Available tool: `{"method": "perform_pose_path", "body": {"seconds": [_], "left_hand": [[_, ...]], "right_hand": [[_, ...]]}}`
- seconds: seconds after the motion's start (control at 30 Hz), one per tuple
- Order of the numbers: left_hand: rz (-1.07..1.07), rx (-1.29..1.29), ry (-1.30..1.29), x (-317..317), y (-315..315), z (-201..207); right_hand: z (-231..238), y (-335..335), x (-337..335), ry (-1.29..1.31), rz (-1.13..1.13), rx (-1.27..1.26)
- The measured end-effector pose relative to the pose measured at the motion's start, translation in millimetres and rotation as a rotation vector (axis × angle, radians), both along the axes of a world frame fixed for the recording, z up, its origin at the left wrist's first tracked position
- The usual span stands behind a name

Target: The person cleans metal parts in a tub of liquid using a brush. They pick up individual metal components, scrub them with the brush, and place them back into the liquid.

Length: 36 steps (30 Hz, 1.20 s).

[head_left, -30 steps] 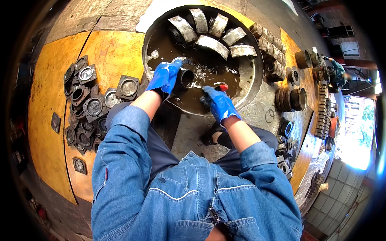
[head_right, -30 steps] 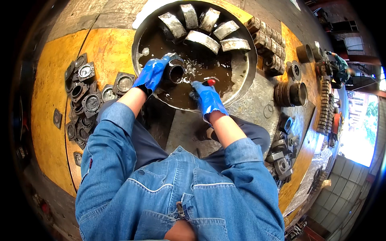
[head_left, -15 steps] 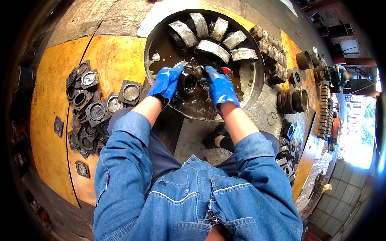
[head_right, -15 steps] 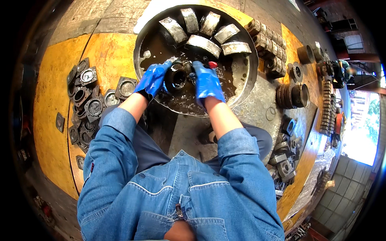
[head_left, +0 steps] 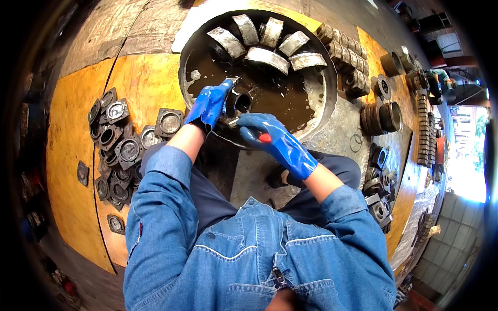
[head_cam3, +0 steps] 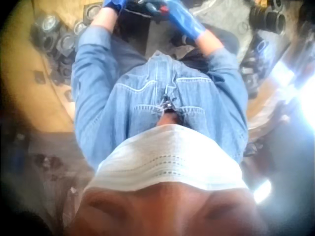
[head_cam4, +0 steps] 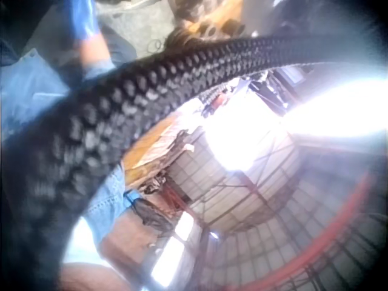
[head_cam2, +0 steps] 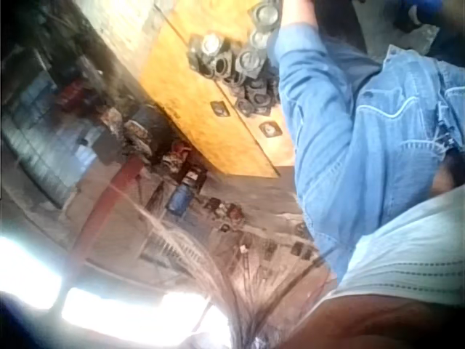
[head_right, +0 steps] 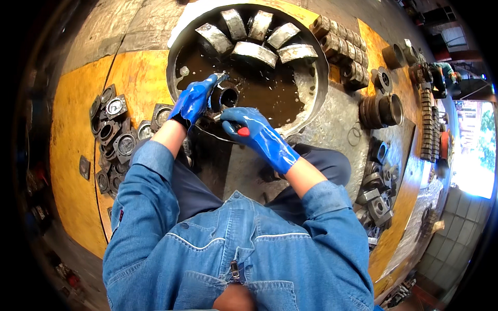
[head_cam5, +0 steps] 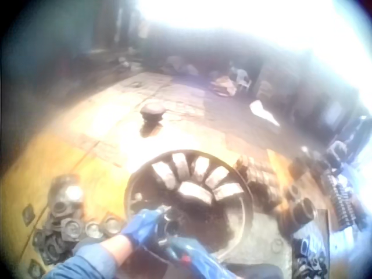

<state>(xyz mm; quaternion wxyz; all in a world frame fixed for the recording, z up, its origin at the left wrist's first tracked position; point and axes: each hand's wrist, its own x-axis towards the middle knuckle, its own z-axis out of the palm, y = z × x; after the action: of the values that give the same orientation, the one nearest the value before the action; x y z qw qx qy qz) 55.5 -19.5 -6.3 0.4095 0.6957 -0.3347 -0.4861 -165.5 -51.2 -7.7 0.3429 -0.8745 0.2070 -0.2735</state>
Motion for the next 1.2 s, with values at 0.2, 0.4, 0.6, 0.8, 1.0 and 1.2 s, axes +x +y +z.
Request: {"method": "perform_pose_path", "body": {"seconds": [0.2,0.4,0.6,0.8,1.0,1.2], "left_hand": [[-0.043,-0.001,0.012,-12.4,-23.2,-25.9],[-0.147,0.181,-0.262,-31.0,-58.2,-8.0],[-0.269,0.135,-0.252,-50.0,-84.1,-34.3],[-0.24,0.196,-0.12,-61.2,-95.8,-64.8],[-0.218,0.104,-0.42,-93.7,-98.8,-76.8],[-0.313,0.066,-0.567,-113.7,-82.6,-21.5]], "right_hand": [[-26.9,-33.6,-35.8,0.341,-0.023,0.055],[-21.6,-57.5,-54.6,-0.039,-0.599,1.109],[-81.0,-63.4,-21.9,-0.281,-0.784,1.507],[-92.2,-48.6,6.8,-0.667,-0.788,1.485],[-110.4,-56.0,-0.5,-0.761,-0.98,1.401],[-75.8,-70.4,-58.7,-0.462,-0.852,1.415]]}}
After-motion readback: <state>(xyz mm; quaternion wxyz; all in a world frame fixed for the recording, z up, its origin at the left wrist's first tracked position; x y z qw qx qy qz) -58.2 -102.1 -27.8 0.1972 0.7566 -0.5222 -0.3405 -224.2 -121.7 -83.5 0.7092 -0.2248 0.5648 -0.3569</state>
